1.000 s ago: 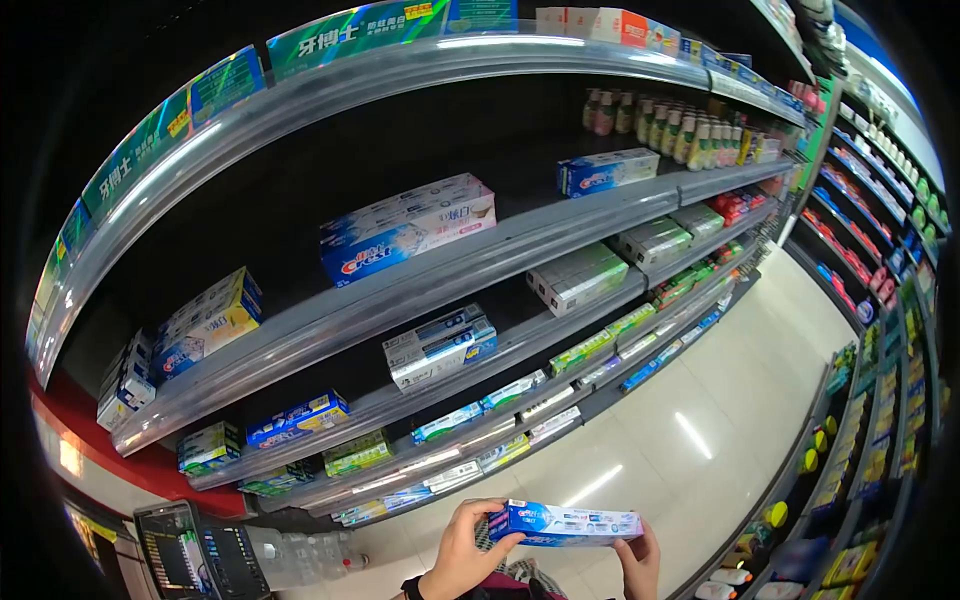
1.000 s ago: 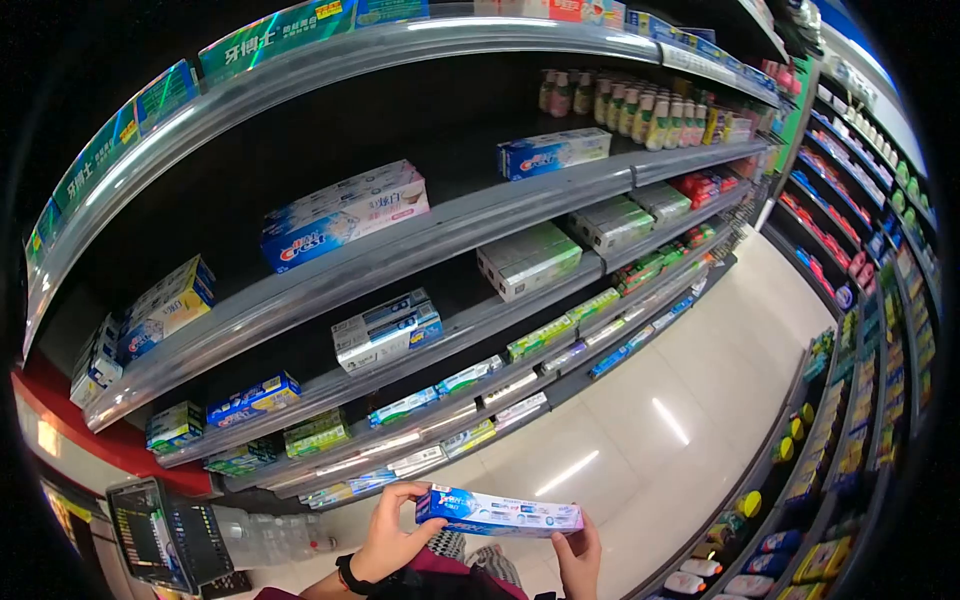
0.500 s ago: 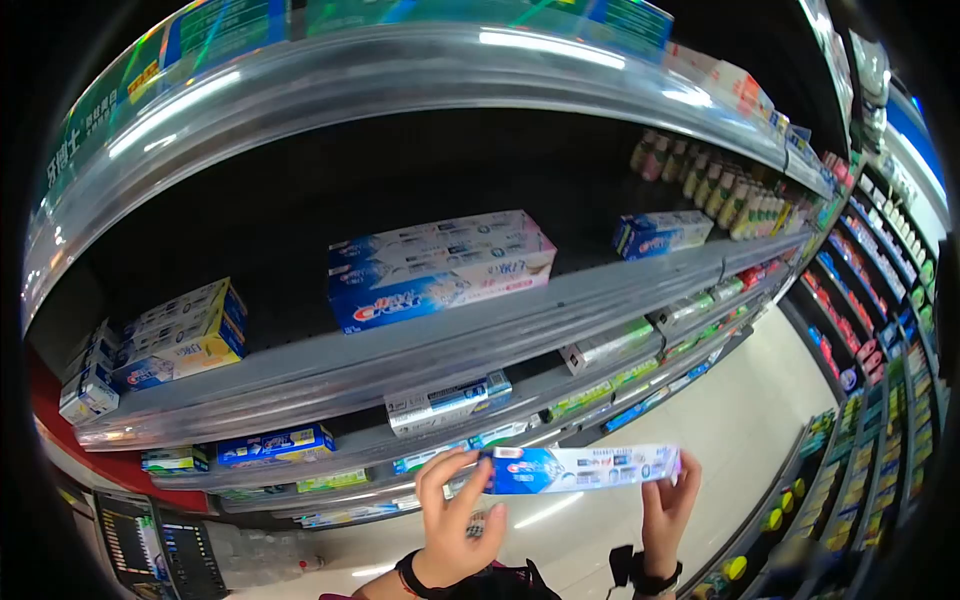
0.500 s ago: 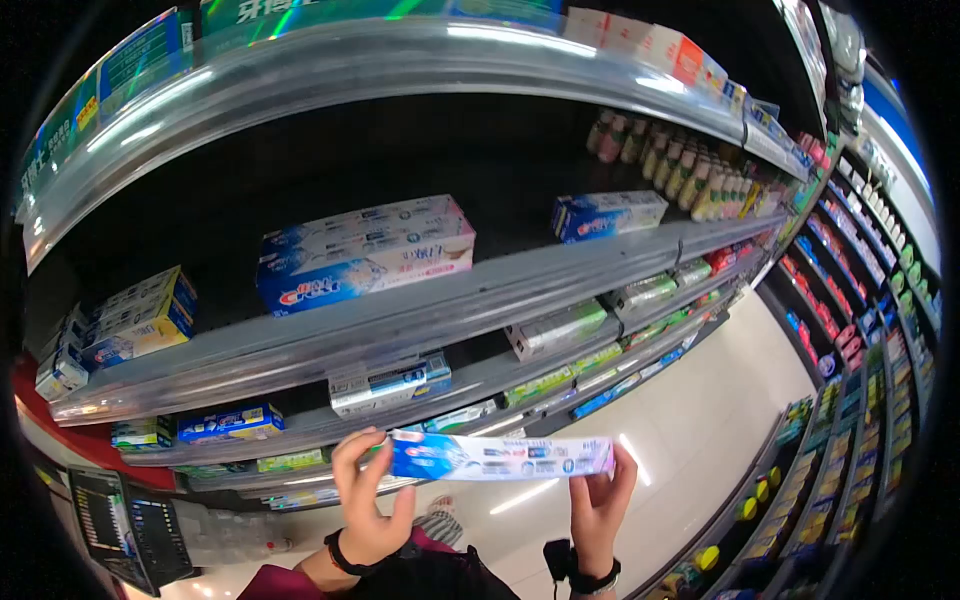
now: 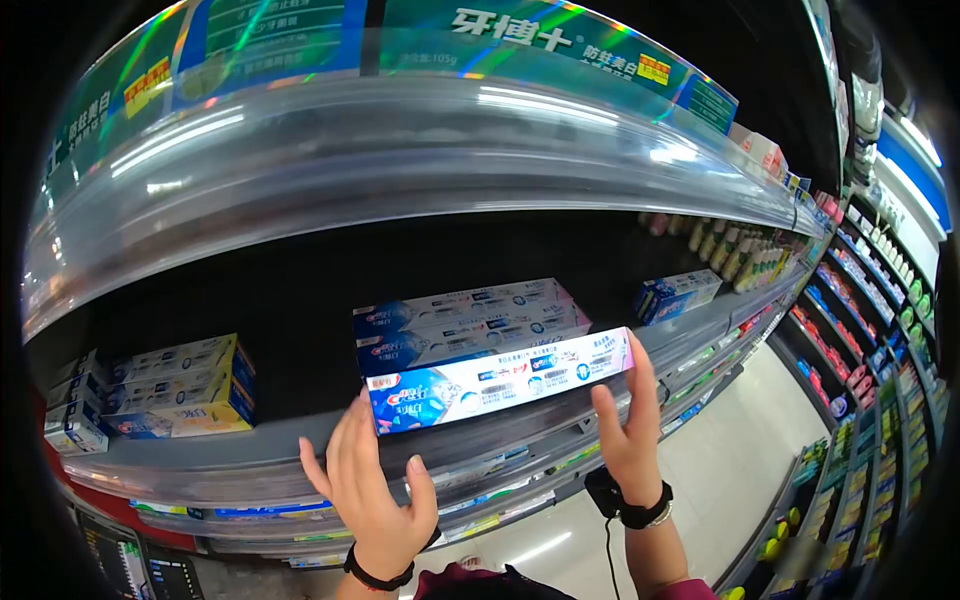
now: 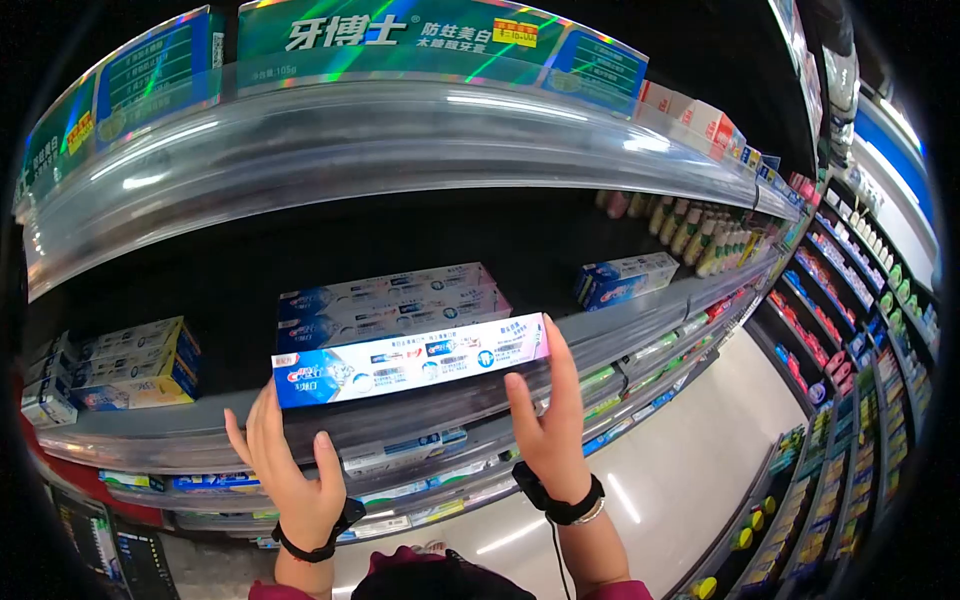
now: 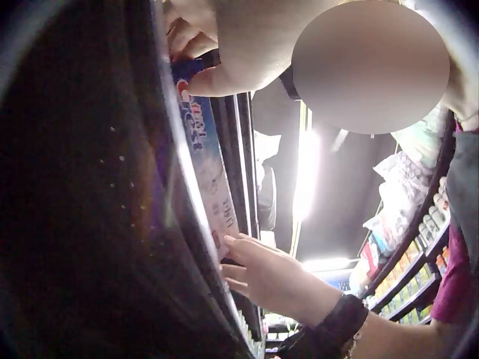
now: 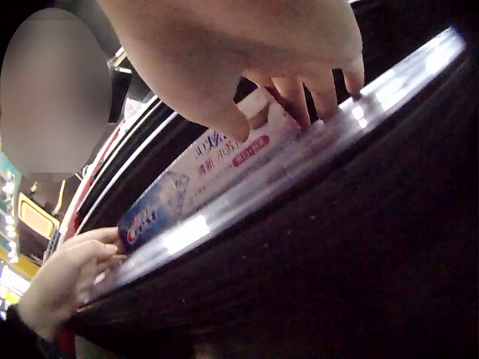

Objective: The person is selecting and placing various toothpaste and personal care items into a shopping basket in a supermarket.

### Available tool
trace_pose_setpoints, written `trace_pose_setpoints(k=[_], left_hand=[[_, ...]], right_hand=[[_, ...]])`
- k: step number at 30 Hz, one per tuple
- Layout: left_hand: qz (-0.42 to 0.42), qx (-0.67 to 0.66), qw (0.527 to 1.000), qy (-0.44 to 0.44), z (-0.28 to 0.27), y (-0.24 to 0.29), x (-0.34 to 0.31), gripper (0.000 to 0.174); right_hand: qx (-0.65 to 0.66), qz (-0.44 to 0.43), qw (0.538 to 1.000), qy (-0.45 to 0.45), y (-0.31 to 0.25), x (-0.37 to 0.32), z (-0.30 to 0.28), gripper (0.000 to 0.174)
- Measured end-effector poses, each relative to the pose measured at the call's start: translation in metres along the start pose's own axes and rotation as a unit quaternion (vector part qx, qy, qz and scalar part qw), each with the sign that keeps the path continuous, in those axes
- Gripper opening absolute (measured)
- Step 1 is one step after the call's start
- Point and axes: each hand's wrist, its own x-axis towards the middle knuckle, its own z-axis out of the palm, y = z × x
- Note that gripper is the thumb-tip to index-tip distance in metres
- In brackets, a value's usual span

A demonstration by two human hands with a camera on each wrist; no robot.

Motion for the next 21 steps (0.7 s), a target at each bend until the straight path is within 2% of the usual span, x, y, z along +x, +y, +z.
trace_pose_setpoints(k=[2,4,6,10,12,16,18,21], left_hand=[[0.009,0.021,1.0,0.009,0.013,-0.006,-0.001,0.061],[0.025,0.035,0.998,0.042,0.017,-0.007,-0.003,0.061],[0.021,0.048,0.998,0.028,0.016,-0.007,-0.002,0.061],[0.022,0.091,0.995,0.025,0.017,-0.01,-0.004,0.061],[0.012,0.102,0.994,0.031,0.018,-0.011,-0.007,0.061],[0.025,0.077,0.994,0.072,0.018,-0.015,-0.009,0.064],[0.027,0.022,0.998,0.049,0.016,-0.017,-0.014,0.073],[0.037,0.052,0.997,0.041,0.01,-0.017,-0.016,0.07]], right_hand=[[-0.088,-0.046,0.995,0.029,0.004,0.003,0.011,0.061],[-0.085,-0.03,0.995,0.041,0.003,0.006,0.017,0.062],[-0.182,-0.026,0.983,0.027,-0.003,0.01,0.019,0.061],[-0.249,-0.034,0.967,0.031,0.012,0.0,0.03,0.061],[-0.233,-0.034,0.97,0.056,0.013,-0.003,0.039,0.062],[-0.227,0.006,0.973,0.038,0.013,-0.008,0.04,0.063],[-0.235,-0.018,0.97,0.057,0.017,-0.012,0.044,0.062],[-0.219,-0.013,0.972,0.084,0.019,-0.019,0.05,0.059]])
